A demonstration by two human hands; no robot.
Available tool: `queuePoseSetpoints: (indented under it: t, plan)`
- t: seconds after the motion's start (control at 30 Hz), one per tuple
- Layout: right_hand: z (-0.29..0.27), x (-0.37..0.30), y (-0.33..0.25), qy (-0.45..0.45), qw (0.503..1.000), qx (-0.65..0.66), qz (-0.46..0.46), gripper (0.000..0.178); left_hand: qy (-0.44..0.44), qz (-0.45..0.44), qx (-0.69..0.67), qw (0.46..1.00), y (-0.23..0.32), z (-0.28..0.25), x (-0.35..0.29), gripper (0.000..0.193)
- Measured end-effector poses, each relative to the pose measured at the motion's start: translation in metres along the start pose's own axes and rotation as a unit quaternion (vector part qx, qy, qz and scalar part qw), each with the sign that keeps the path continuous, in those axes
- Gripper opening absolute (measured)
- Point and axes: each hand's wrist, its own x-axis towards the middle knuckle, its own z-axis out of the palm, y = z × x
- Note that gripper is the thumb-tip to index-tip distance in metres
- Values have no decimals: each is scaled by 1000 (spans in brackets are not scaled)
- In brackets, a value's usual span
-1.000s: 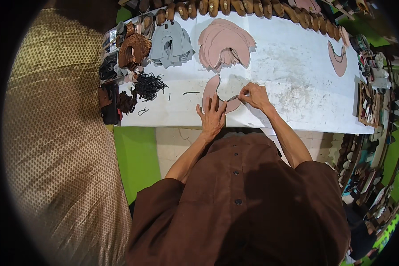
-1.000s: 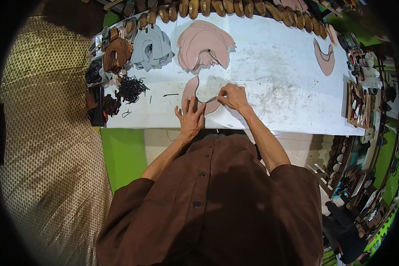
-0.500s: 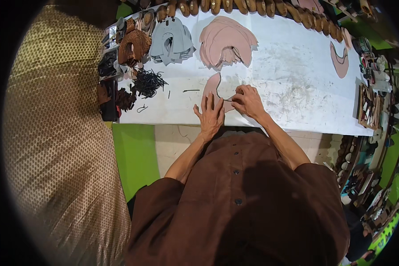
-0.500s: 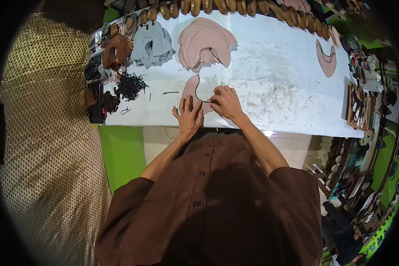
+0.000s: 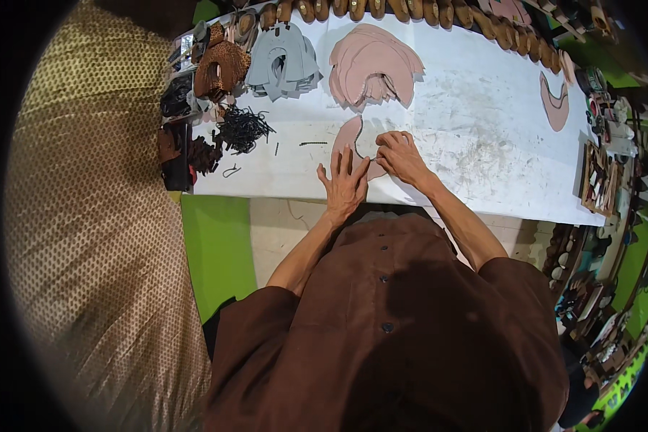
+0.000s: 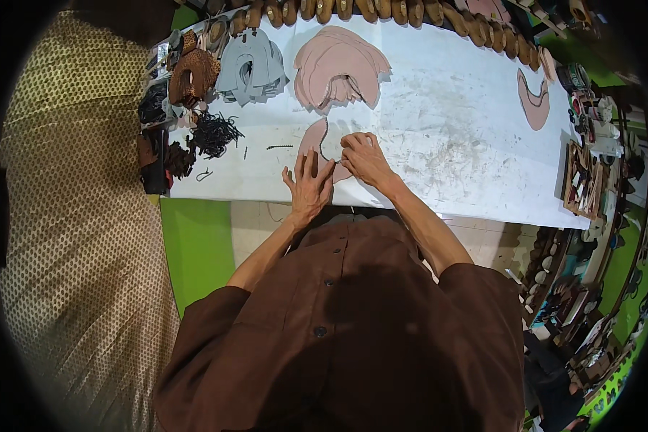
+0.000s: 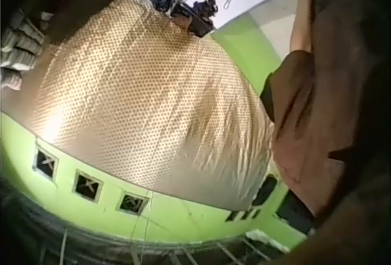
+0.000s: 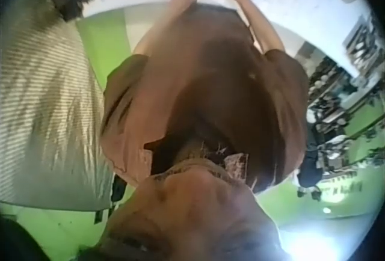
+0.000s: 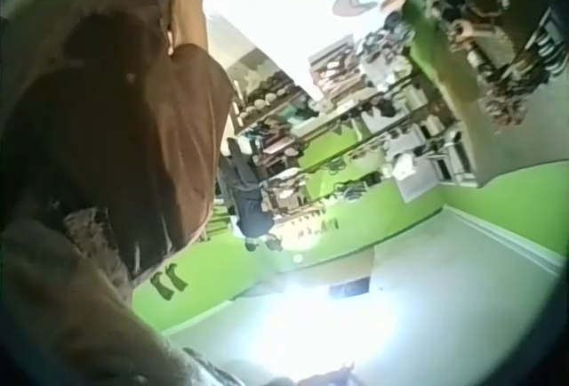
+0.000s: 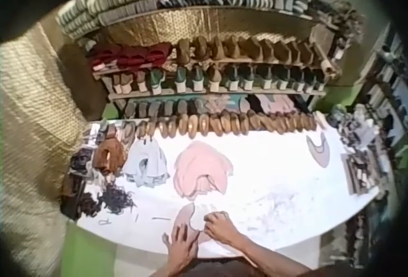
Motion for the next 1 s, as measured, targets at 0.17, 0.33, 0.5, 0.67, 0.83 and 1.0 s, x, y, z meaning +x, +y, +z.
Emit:
queuePoseSetpoints:
  t: [0.17, 0.33, 0.5, 0.67, 0.83, 1.0]
  plan:
    - [0, 3, 0, -18, 1000, -24, -8, 16, -14, 17, 19, 1000, -2, 1, -1, 51]
    - [2, 6, 1, -34, 998, -49, -15, 16, -17, 34, 24, 999, -2, 1, 1, 52]
    - [3, 10, 3, -50, 996, -66, -30, 13, -29, 45, 13, 998, 1, -6, 4, 51]
    - [2, 13, 3, -55, 993, -88, -47, 11, -44, 63, 56, 995, -2, -3, 5, 59]
    - [7, 15, 6, -48, 992, -102, -57, 9, -45, 71, 37, 996, 1, -7, 7, 57]
    - [5, 22, 5, -28, 997, -71, -25, 5, -66, 74, 49, 994, -3, -9, 9, 60]
